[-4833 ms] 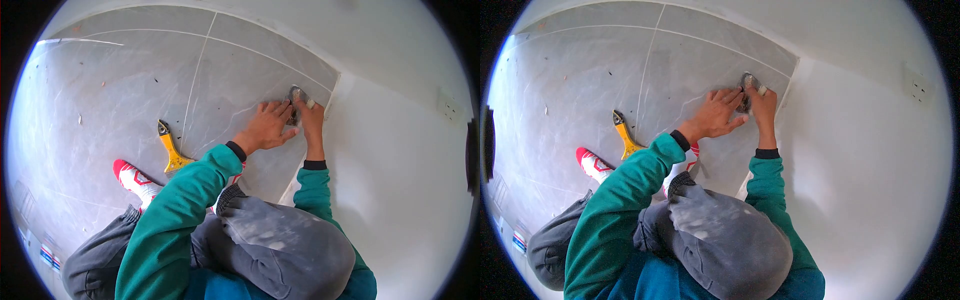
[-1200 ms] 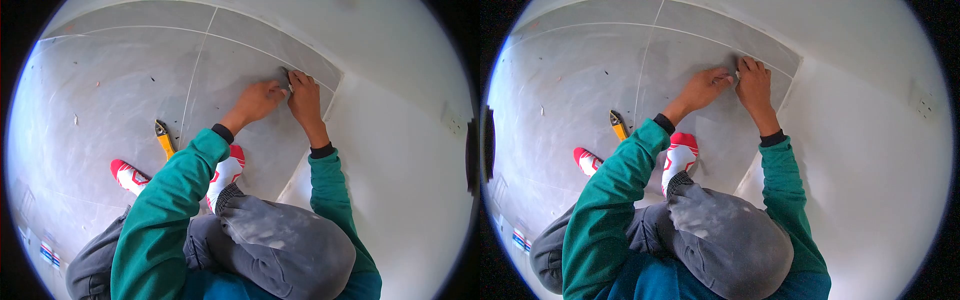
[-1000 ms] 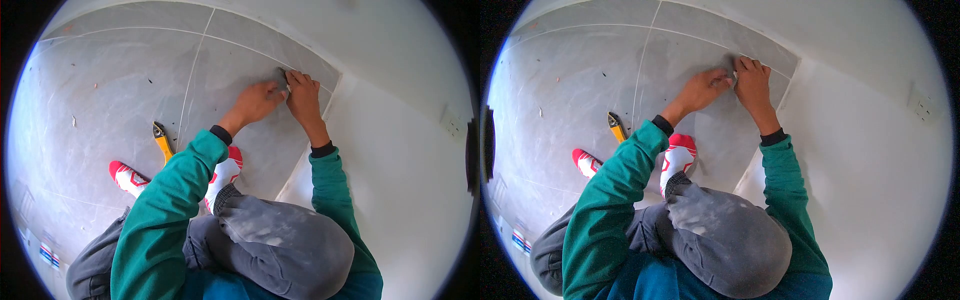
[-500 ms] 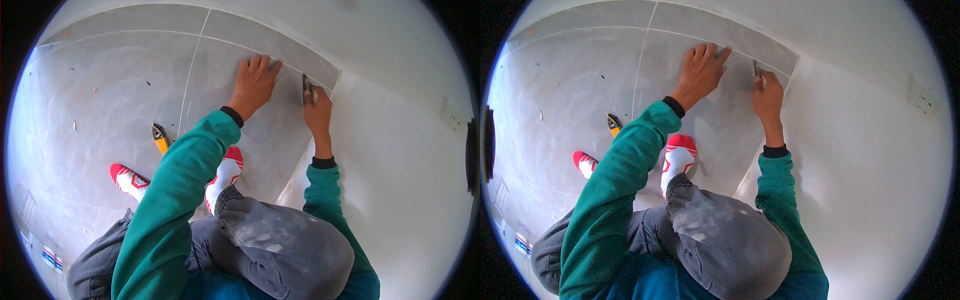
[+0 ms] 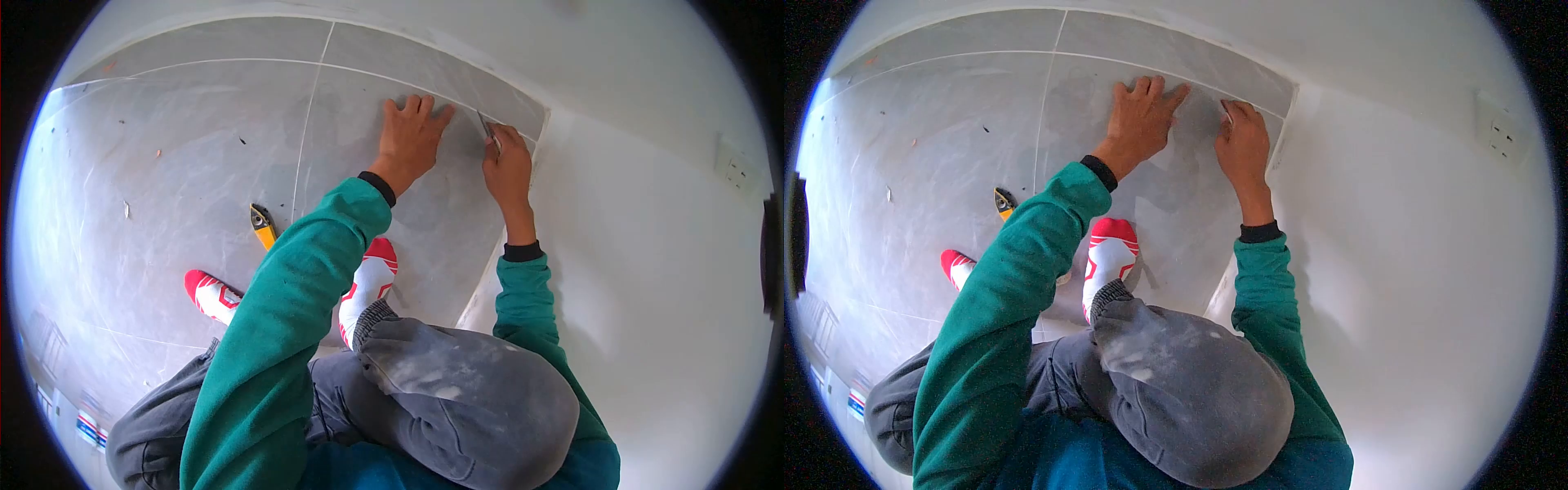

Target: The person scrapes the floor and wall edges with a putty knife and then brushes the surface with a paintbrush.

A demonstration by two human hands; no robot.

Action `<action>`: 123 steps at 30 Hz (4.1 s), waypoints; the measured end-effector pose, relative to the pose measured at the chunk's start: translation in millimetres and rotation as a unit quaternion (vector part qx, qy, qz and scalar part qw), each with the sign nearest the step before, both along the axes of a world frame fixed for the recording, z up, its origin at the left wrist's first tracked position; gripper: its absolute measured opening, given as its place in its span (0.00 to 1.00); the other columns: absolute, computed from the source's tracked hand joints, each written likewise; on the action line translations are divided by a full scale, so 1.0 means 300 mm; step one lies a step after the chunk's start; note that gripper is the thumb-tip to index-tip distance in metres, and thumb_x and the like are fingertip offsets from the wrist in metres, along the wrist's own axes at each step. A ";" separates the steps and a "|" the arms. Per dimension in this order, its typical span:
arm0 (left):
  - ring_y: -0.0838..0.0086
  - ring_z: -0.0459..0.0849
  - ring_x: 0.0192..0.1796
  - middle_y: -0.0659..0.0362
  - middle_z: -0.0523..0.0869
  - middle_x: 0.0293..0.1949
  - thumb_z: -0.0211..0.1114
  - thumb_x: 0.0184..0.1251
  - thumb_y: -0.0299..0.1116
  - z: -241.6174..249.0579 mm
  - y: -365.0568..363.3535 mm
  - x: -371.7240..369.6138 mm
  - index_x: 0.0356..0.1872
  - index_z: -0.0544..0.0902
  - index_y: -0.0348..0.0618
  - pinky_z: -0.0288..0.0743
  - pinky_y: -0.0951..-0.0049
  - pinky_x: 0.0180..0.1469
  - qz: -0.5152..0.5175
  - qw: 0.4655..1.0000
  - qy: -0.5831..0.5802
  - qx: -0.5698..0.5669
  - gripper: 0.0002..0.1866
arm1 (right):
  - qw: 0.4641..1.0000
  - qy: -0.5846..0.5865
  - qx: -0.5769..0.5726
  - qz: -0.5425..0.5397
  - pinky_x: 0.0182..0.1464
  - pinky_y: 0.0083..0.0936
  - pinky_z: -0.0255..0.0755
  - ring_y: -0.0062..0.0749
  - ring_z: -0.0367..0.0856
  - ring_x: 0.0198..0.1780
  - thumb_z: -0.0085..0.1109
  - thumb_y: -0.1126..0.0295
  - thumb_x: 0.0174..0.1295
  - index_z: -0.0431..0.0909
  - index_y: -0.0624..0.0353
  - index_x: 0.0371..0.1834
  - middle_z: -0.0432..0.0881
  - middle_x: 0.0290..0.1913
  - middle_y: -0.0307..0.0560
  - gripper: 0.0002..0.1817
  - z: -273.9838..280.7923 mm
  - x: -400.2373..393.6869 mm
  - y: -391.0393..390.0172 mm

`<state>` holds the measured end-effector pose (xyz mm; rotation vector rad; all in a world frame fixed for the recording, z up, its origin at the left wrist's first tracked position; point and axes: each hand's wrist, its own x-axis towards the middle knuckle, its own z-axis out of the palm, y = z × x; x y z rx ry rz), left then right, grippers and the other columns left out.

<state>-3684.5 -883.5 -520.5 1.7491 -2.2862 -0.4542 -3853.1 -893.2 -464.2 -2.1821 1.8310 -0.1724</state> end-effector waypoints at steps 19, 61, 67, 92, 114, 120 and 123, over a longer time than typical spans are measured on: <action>0.69 0.72 0.43 0.60 0.74 0.36 0.56 0.55 0.31 -0.046 0.083 0.066 0.52 0.79 0.47 0.62 0.66 0.44 -0.021 0.992 0.106 -0.063 0.20 | 0.984 0.092 -0.005 0.154 0.53 0.35 0.64 0.38 0.73 0.50 0.56 0.79 0.46 0.78 0.57 0.48 0.77 0.49 0.41 0.22 -0.065 0.086 -0.049; 0.66 0.70 0.49 0.58 0.74 0.43 0.63 0.55 0.30 0.002 0.227 0.188 0.58 0.74 0.49 0.63 0.66 0.51 -0.051 0.989 0.136 0.009 0.26 | 0.985 -0.043 0.153 0.074 0.35 0.37 0.73 0.52 0.78 0.28 0.61 0.55 0.52 0.80 0.66 0.27 0.80 0.26 0.61 0.20 -0.003 0.008 -0.181; 0.68 0.71 0.46 0.60 0.74 0.40 0.59 0.52 0.29 0.014 0.241 0.185 0.54 0.78 0.46 0.63 0.67 0.48 -0.052 0.988 0.142 -0.005 0.23 | 0.976 -0.035 0.194 0.090 0.33 0.29 0.71 0.36 0.75 0.25 0.66 0.60 0.50 0.80 0.66 0.32 0.80 0.24 0.53 0.17 -0.010 0.004 -0.159; 0.66 0.70 0.50 0.58 0.74 0.44 0.64 0.53 0.31 -0.010 0.234 0.193 0.58 0.74 0.49 0.62 0.66 0.52 -0.061 0.987 0.145 0.021 0.27 | 0.981 -0.015 0.164 0.104 0.32 0.31 0.70 0.42 0.76 0.25 0.66 0.63 0.49 0.79 0.67 0.30 0.78 0.24 0.59 0.16 -0.007 -0.011 -0.089; 0.63 0.77 0.50 0.56 0.81 0.43 0.61 0.55 0.30 0.054 0.424 0.044 0.47 0.80 0.43 0.65 0.62 0.56 -0.266 0.919 0.233 0.172 0.16 | 0.985 -0.141 0.103 0.019 0.29 0.33 0.72 0.40 0.79 0.23 0.63 0.60 0.52 0.79 0.66 0.27 0.79 0.21 0.55 0.16 -0.107 0.074 -0.053; 0.64 0.73 0.59 0.51 0.67 0.63 0.62 0.61 0.45 0.145 0.348 0.178 0.66 0.61 0.40 0.68 0.65 0.56 0.262 0.772 0.558 0.154 0.35 | 0.946 -0.258 0.187 0.056 0.38 0.37 0.73 0.43 0.79 0.42 0.63 0.62 0.51 0.75 0.60 0.47 0.79 0.42 0.55 0.22 -0.020 0.267 0.071; 0.65 0.74 0.57 0.48 0.69 0.61 0.56 0.66 0.47 0.165 0.289 0.356 0.66 0.60 0.38 0.70 0.69 0.54 0.312 0.713 0.592 0.209 0.33 | 0.832 -0.469 0.230 0.186 0.44 0.36 0.75 0.49 0.77 0.44 0.65 0.57 0.50 0.68 0.62 0.57 0.75 0.49 0.57 0.33 0.091 0.463 0.199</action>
